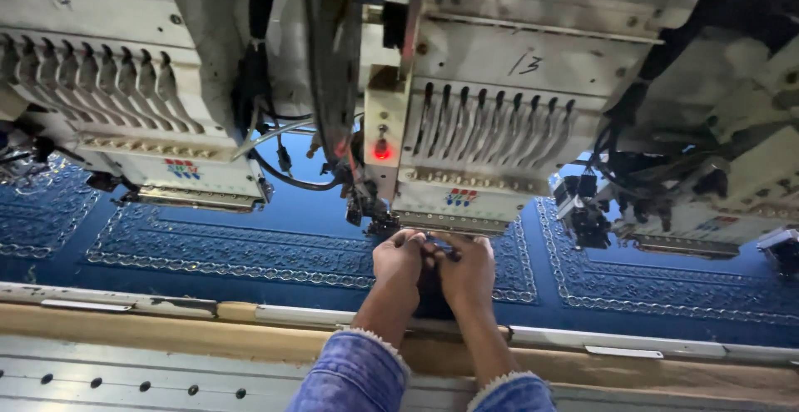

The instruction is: The person threads a needle on an industrial embroidery machine and interacts with the physical buttons on the machine's control interface.

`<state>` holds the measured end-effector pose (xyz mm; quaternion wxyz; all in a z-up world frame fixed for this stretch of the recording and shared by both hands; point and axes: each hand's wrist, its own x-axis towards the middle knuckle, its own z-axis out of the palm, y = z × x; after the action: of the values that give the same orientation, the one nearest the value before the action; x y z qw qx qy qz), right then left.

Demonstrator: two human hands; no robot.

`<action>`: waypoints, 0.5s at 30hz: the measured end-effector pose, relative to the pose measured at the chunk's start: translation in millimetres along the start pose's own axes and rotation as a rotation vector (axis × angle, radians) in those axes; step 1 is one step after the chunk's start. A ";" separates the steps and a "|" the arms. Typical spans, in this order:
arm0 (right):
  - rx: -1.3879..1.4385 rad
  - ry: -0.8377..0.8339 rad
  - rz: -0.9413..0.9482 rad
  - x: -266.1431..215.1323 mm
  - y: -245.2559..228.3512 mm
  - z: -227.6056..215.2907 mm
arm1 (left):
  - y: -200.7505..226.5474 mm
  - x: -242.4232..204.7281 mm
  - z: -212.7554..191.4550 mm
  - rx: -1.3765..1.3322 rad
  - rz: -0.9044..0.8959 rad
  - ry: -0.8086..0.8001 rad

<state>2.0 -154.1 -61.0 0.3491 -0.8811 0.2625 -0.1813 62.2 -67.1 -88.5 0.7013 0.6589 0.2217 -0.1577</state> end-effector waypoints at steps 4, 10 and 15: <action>0.001 -0.006 -0.017 -3.3 0.1 -3.9 | 14.1 -14.2 -0.9 0.068 -0.027 0.026; 0.056 -0.017 -0.028 1.8 9.4 -0.3 | 17.1 -7.6 1.0 0.199 -0.055 0.034; 0.114 -0.011 -0.065 -7.5 -1.2 -6.2 | 18.3 -7.0 6.7 0.429 0.015 0.144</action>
<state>-6.7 -152.1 -56.9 0.3942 -0.8688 0.2212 -0.2023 66.4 -72.7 -69.1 0.5287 0.8041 0.2278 -0.1485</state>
